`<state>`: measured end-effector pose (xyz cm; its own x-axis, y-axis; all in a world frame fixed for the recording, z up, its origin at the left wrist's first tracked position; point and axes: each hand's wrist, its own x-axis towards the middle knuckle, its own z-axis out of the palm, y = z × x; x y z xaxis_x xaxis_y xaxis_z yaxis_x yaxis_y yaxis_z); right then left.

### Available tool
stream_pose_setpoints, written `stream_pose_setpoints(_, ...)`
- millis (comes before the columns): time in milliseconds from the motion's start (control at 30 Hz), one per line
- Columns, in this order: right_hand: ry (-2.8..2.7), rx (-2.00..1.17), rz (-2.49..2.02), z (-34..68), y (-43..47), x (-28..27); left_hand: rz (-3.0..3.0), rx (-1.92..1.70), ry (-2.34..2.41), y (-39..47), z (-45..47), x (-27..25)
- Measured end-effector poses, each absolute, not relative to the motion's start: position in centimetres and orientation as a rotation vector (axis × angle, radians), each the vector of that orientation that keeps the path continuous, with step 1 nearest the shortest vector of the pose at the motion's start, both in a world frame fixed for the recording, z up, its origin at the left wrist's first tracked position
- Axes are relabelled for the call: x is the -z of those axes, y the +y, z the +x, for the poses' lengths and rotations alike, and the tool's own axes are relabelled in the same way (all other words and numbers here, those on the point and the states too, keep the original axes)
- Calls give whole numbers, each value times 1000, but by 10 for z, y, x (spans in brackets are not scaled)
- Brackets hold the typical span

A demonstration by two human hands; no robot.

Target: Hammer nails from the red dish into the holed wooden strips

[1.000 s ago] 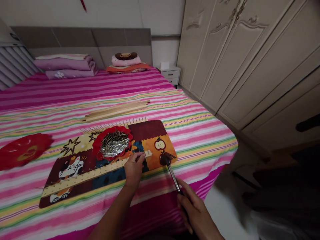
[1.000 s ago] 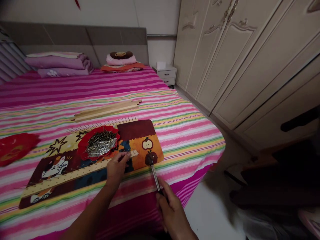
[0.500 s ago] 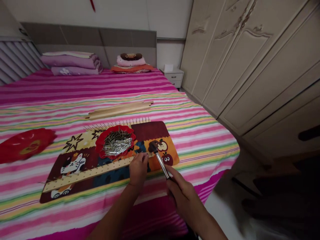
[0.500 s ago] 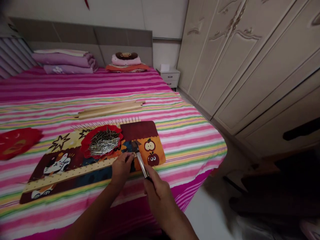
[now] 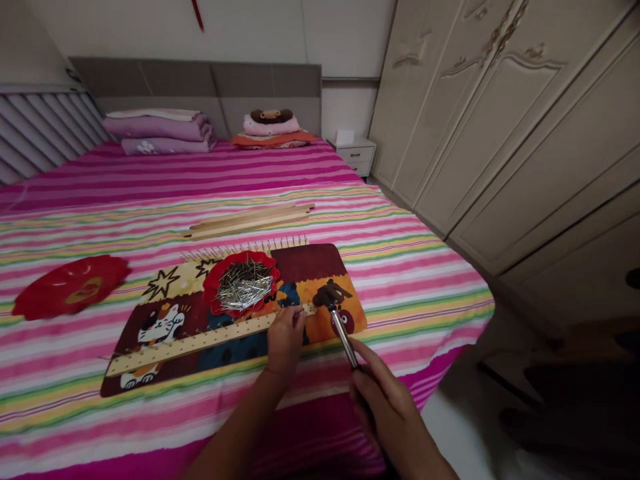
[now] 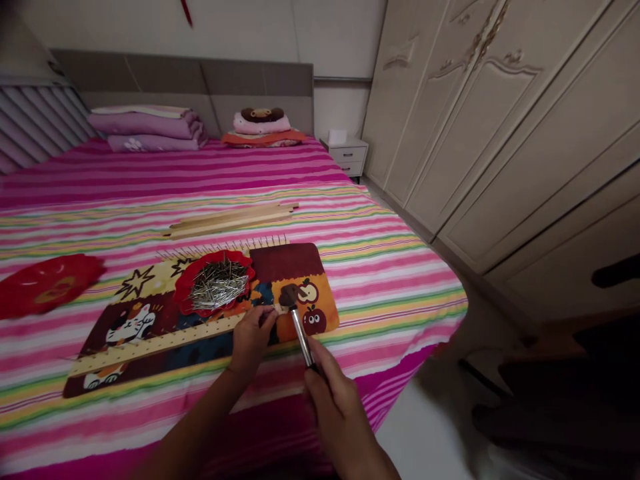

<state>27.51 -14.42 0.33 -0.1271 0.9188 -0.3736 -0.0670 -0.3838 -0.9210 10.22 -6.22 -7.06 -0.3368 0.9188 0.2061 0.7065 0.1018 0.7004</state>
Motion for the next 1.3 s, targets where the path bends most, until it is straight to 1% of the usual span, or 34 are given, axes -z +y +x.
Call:
stream_pose_setpoints(100, -815, -1611, -1388, 280, -152, -1, 1676, -1069, 2091, -71, 95, 60)
stream_pose_setpoints(167, -744, -1612, -1414, 285, -156, 3, 1748, -1070, 2118, -74, 81, 44)
stream_pose_setpoints(267, -698, -1596, -1460, 292, -161, 10, 1776, -988, 2299, -68, 47, 14)
stream_pose_setpoints(300, -693, -1596, -1468, 294, -162, 13, 1767, -882, 2382, -62, 33, 5)
stream_pose_setpoints(367, -686, -1591, -1470, 297, -163, 16, 1733, -548, 2489, -49, 8, -6)
stream_pose_setpoints(433, -674, -1594, -1473, 298, -162, 19, 1668, -201, 2496, -35, -11, -9)
stream_pose_setpoints(467, -663, -1598, -1478, 298, -162, 19, 1648, -84, 2472, -29, -17, -7)
stream_pose_setpoints(567, -673, -1603, -1468, 296, -161, 19, 1637, 53, 2418, -18, -22, 2)
stream_pose_setpoints(700, -712, -1603, -1467, 292, -162, 17, 1675, 55, 2403, -14, -19, 11)
stream_pose_setpoints(900, -710, -1631, -1468, 292, -162, 19, 1728, -2, 2368, -20, -24, 8)
stream_pose_setpoints(1000, -723, -1631, -1469, 294, -162, 24, 1678, -160, 2355, -25, -28, 3)
stream_pose_setpoints(1167, -713, -1662, -1456, 297, -162, 25, 1534, -592, 2206, -40, -23, -15)
stream_pose_setpoints(1233, -711, -1662, -1434, 297, -162, 24, 1509, -678, 2114, -51, -14, -23)
stream_pose_setpoints(1300, -732, -1656, -1422, 298, -162, 24, 1532, -634, 2064, -66, -5, -29)
